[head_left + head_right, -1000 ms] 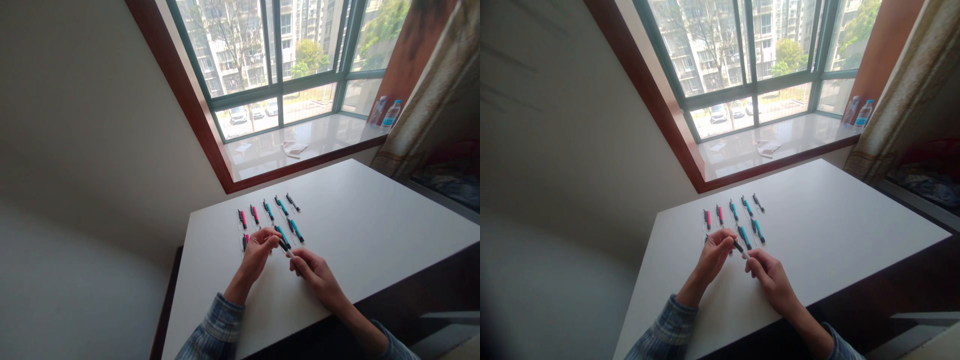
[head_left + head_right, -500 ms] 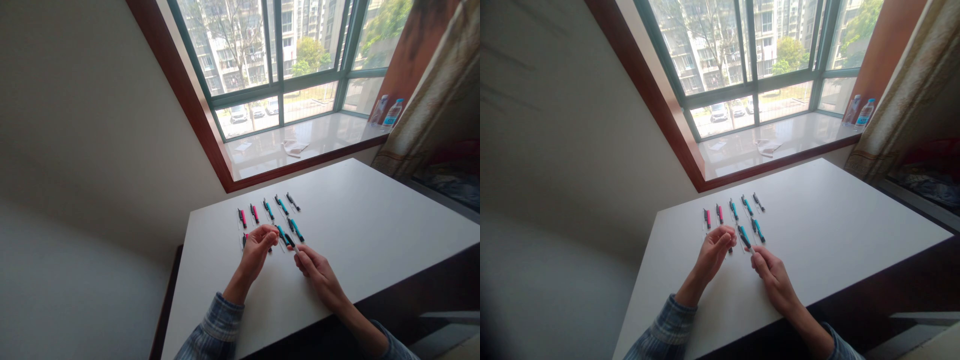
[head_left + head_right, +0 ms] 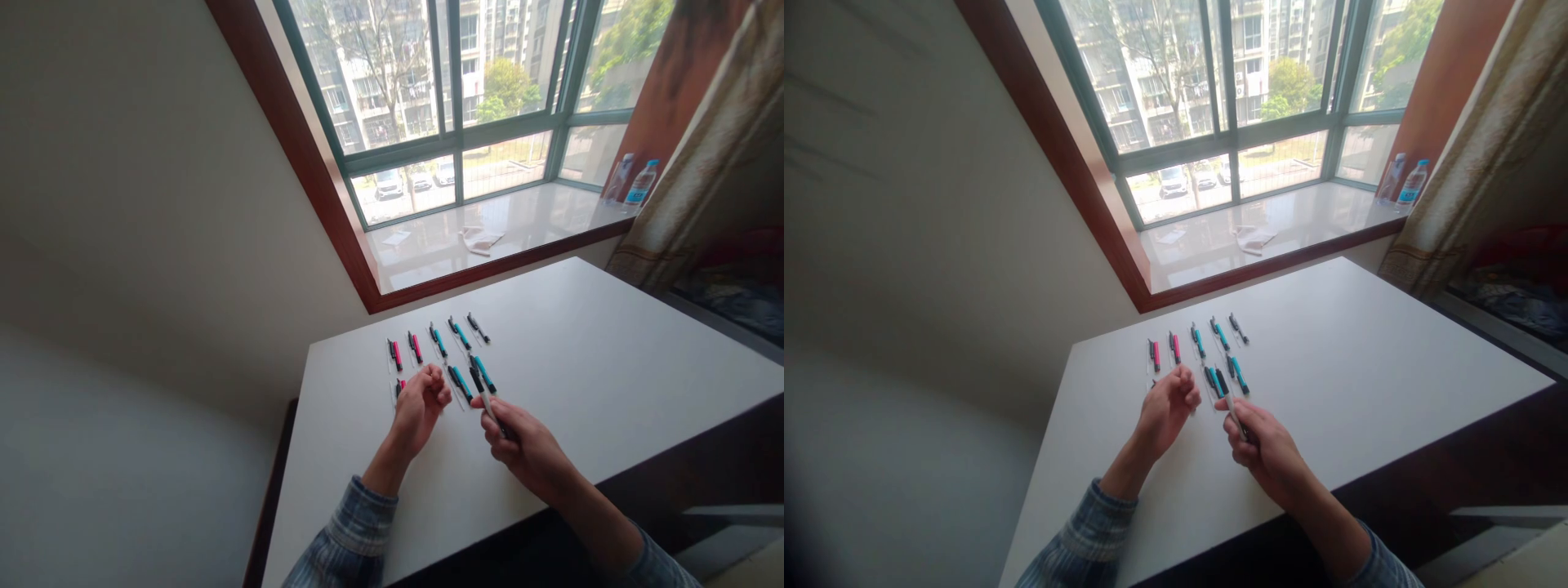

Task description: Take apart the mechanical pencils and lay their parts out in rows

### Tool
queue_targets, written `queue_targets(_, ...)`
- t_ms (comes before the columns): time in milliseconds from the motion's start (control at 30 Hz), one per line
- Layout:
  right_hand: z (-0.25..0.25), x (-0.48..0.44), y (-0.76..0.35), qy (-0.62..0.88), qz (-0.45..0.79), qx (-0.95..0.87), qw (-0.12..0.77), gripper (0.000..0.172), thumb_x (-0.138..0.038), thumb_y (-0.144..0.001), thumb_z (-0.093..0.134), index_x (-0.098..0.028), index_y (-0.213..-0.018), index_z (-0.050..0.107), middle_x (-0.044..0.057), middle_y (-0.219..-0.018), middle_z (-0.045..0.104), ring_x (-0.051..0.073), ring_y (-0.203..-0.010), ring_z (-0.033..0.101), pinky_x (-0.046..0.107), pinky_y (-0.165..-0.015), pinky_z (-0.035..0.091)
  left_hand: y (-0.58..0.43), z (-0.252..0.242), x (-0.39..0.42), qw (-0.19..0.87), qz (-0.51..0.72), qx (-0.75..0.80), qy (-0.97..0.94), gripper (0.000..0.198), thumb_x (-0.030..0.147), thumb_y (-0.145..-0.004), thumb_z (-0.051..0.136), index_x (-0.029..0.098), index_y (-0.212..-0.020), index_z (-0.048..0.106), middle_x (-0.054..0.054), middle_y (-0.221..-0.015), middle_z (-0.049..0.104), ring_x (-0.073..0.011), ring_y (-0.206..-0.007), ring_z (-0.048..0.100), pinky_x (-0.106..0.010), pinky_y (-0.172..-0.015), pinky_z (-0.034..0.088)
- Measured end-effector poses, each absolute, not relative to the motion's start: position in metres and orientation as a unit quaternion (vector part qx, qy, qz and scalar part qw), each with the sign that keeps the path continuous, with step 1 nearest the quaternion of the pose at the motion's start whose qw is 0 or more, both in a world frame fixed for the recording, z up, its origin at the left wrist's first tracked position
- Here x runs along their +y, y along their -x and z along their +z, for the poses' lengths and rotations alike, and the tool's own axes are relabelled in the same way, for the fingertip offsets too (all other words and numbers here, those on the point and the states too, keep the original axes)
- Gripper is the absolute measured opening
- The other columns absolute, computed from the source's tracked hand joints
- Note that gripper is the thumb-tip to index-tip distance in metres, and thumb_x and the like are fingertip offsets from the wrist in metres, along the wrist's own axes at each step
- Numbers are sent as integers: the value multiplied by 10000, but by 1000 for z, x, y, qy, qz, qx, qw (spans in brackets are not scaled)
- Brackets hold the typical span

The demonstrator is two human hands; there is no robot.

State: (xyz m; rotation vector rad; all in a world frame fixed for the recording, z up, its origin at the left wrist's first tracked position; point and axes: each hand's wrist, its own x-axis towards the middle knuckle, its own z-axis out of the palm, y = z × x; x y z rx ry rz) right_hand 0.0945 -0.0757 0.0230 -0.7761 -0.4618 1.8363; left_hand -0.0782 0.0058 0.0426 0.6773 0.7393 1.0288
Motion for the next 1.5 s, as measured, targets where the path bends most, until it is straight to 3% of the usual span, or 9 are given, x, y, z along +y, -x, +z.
queue_targets(167, 24, -72, -93, 259, 831, -125, 476, 299, -387, -840, 793, -166, -1037, 745, -50, -737, 402, 28, -512, 153, 146, -424, 166, 77, 44, 3, 773, 430, 334, -326, 294, 427, -882, 705, 158, -827, 598, 53, -673, 363, -93, -597, 382, -233, -595, 361)
queue_targets(333, 22, -72, -92, 246, 838, -112, 474, 278, -366, -863, 779, -163, -1048, 736, -50, -744, 419, 26, -506, 172, 137, -417, 194, 78, 44, 3, 794, 413, 326, -303, 110, 178, -788, 692, 151, -884, 646, 37, -711, 431, -81, -604, 395, -216, -603, 370)
queue_targets(500, 24, -71, -92, 237, 854, -86, 455, 287, -330, -854, 803, -151, -1057, 708, -61, -740, 446, 10, -490, 207, 120, -412, 203, 80, 43, 6, 815, 421, 321, -237, 297, 67, -707, 632, 92, -995, 697, 31, -730, 448, -67, -596, 395, -209, -619, 402)
queue_targets(700, 24, -70, -92, 186, 878, -65, 437, 281, -293, -899, 779, -135, -1103, 668, -75, -726, 449, -6, -476, 237, 101, -408, 205, 78, 50, 3, 831, 397, 317, -225, 371, 299, -889, 707, 56, -1170, 706, 59, -697, 365, -58, -574, 350, -218, -618, 397)
queue_targets(833, 20, -69, -92, 153, 892, -48, 422, 271, -273, -918, 767, -130, -1108, 638, -83, -719, 438, -15, -467, 256, 89, -404, 212, 76, 52, -3, 811, 380, 314, -316, 484, 427, -884, 765, 98, -1235, 710, 67, -667, 336, -79, -612, 422, -239, -651, 391)
queue_targets(1033, 16, -69, -93, 84, 919, -22, 384, 296, -261, -923, 774, -120, -1129, 615, -97, -704, 400, -30, -455, 267, 56, -392, 208, 81, 47, -5, 816, 352, 284, -361, 514, 449, -901, 752, 114, -1288, 703, 62, -630, 361, -116, -679, 532, -245, -683, 390)
queue_targets(1133, 19, -70, -93, 76, 924, -27, 373, 301, -269, -913, 790, -110, -1109, 627, -103, -690, 378, -34, -447, 243, 54, -386, 191, 83, 45, -3, 823, 338, 273, -366, 488, 466, -910, 737, 98, -1230, 718, 64, -618, 361, -120, -667, 558, -247, -679, 402)
queue_targets(1267, 23, -72, -89, 131, 906, -67, 397, 305, -326, -900, 805, -109, -1046, 649, -88, -708, 401, -38, -460, 232, 64, -404, 178, 82, 42, -3, 813, 349, 274, -379, 425, 509, -881, 752, 104, -1006, 726, 64, -586, 369, -128, -621, 577, -235, -628, 403)
queue_targets(1500, 20, -74, -74, 299, 762, -284, 500, 341, -426, -875, 806, -142, -920, 622, -34, -723, 504, 34, -544, 420, 167, -495, 262, 74, 42, -3, 781, 369, 296, -408, 434, 536, -842, 781, 118, -832, 664, 79, -537, 367, -65, -522, 379, -218, -600, 378)
